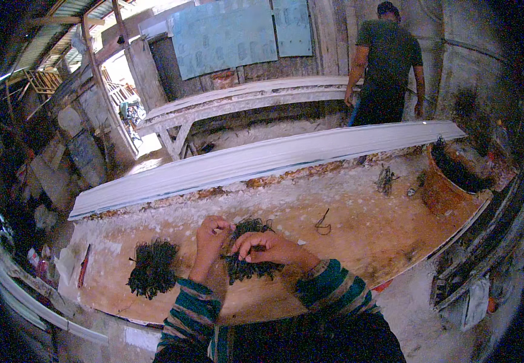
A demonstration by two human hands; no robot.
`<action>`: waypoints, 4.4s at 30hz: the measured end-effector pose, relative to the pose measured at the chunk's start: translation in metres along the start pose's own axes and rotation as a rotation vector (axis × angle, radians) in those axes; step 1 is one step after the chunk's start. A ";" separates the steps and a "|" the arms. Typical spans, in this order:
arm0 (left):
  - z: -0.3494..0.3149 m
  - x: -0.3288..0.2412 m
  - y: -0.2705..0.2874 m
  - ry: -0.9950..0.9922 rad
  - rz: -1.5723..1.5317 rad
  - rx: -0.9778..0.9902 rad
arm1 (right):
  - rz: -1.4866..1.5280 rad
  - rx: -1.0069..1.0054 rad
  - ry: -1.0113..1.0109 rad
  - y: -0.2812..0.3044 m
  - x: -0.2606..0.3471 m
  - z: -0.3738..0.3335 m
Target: The person gathers and aligns bundles of black cables on a wooden workbench, then ties them together using thin wire. The person repeatedly picks up cable bundles, straightens them, and secures them with wire ties.
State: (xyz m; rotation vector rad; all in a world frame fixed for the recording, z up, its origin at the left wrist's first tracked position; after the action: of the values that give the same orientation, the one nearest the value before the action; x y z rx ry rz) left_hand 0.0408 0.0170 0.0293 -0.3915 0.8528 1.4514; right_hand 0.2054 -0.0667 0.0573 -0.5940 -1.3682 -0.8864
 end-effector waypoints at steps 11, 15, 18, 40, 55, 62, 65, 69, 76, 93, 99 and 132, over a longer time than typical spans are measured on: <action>-0.001 -0.015 -0.006 -0.123 0.025 0.055 | 0.087 -0.010 -0.102 0.008 -0.002 -0.006; -0.002 -0.017 -0.006 -0.131 0.040 0.032 | 0.215 -0.272 -0.117 0.015 -0.007 -0.006; 0.000 -0.029 -0.009 -0.172 0.067 0.028 | 0.182 -0.456 -0.085 0.023 -0.011 -0.004; -0.028 -0.058 -0.042 -0.292 -0.190 0.399 | -0.273 -1.098 0.025 0.032 -0.039 0.003; -0.021 -0.055 -0.029 -0.005 -0.474 0.393 | -0.556 -1.167 0.047 0.035 -0.021 -0.004; -0.006 -0.039 -0.008 0.073 -0.299 -0.114 | -0.749 -1.224 0.017 0.034 -0.022 -0.004; -0.005 -0.021 -0.002 -0.008 -0.131 -0.203 | -0.802 -1.151 -0.085 0.028 -0.013 -0.003; -0.002 -0.009 0.006 -0.064 -0.066 -0.255 | -0.811 -1.059 -0.032 0.024 -0.013 -0.003; -0.003 0.013 0.012 -0.064 0.067 -0.280 | -0.946 -0.900 -0.093 0.015 -0.025 0.002; -0.002 0.042 0.016 -0.231 0.213 -0.164 | -1.001 -0.818 -0.029 -0.005 -0.009 0.001; 0.005 0.008 0.017 -0.221 0.283 -0.072 | -1.089 -0.804 0.113 -0.013 0.001 -0.004; 0.011 0.020 0.019 -0.104 0.383 -0.022 | -1.097 -0.825 0.325 -0.012 0.002 -0.009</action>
State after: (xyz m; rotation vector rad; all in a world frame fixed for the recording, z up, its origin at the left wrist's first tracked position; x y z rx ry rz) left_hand 0.0237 0.0414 0.0275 -0.1712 0.8587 1.8186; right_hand 0.2012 -0.0812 0.0560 -0.2209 -0.9219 -2.3774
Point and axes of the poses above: each hand's wrist, its own z-axis towards the middle knuckle, its own y-axis out of the back of the hand, x = y × z, the point moved 2 cm from there along z, towards the middle knuckle, and after that the axes turned 14 degrees about -y, right-handed, at the moved point
